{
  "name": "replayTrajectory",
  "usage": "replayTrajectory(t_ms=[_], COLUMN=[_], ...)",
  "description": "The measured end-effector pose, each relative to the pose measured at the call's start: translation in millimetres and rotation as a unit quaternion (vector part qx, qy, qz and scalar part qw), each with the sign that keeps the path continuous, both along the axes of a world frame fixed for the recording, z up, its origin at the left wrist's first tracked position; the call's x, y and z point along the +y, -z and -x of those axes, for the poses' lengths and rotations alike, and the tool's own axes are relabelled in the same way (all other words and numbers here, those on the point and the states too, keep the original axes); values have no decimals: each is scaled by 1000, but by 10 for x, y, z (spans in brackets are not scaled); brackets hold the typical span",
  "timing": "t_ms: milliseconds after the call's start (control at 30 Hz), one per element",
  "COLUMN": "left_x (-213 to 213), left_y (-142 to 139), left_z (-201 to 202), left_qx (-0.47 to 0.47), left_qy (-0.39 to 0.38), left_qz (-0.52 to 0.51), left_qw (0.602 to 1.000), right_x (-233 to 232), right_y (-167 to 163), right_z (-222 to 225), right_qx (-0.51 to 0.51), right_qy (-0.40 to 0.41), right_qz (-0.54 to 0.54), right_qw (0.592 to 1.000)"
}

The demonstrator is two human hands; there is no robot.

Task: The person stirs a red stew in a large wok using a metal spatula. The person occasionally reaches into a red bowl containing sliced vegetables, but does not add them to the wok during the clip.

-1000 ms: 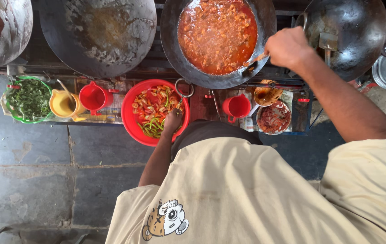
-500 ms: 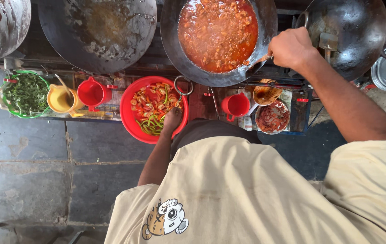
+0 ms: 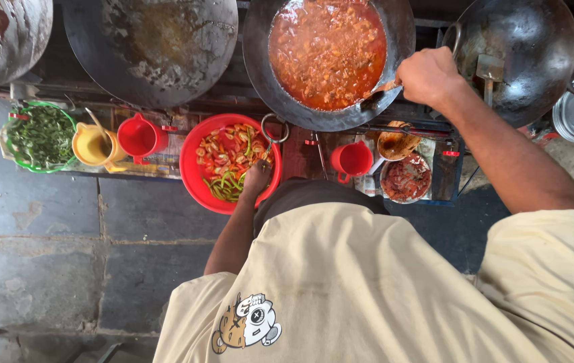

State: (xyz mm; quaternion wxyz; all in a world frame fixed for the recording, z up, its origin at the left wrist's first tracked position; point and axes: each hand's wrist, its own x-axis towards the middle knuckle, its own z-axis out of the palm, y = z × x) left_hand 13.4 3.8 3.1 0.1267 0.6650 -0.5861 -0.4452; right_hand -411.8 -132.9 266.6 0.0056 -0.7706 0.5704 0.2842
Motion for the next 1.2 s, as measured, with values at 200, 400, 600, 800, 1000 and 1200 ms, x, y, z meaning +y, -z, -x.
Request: replayTrajectory(t_ms=[200, 400, 600, 800, 1000, 1200], left_x=[-19, -24, -17, -32, -8, 17], left_y=[-10, -23, -43, -52, -48, -42], left_z=[2, -9, -8, 10, 2, 33], left_qx=[-11, -6, 5, -14, -28, -1], left_qy=[-6, 5, 8, 18, 18, -12], left_qz=[-35, 2, -12, 26, 39, -59], left_qw=[999, 1000, 1000, 999, 999, 998], right_x=[-36, -48, -59, -48, -74, -76], right_y=[20, 69, 34, 25, 41, 46], right_z=[22, 14, -35, -123, -147, -123], right_qx=[-49, -40, -40, -24, 6, -13], right_qy=[10, 25, 4, -3, 7, 22], right_qz=[32, 33, 50, 14, -7, -2], right_qw=[998, 998, 998, 1000, 1000, 1000])
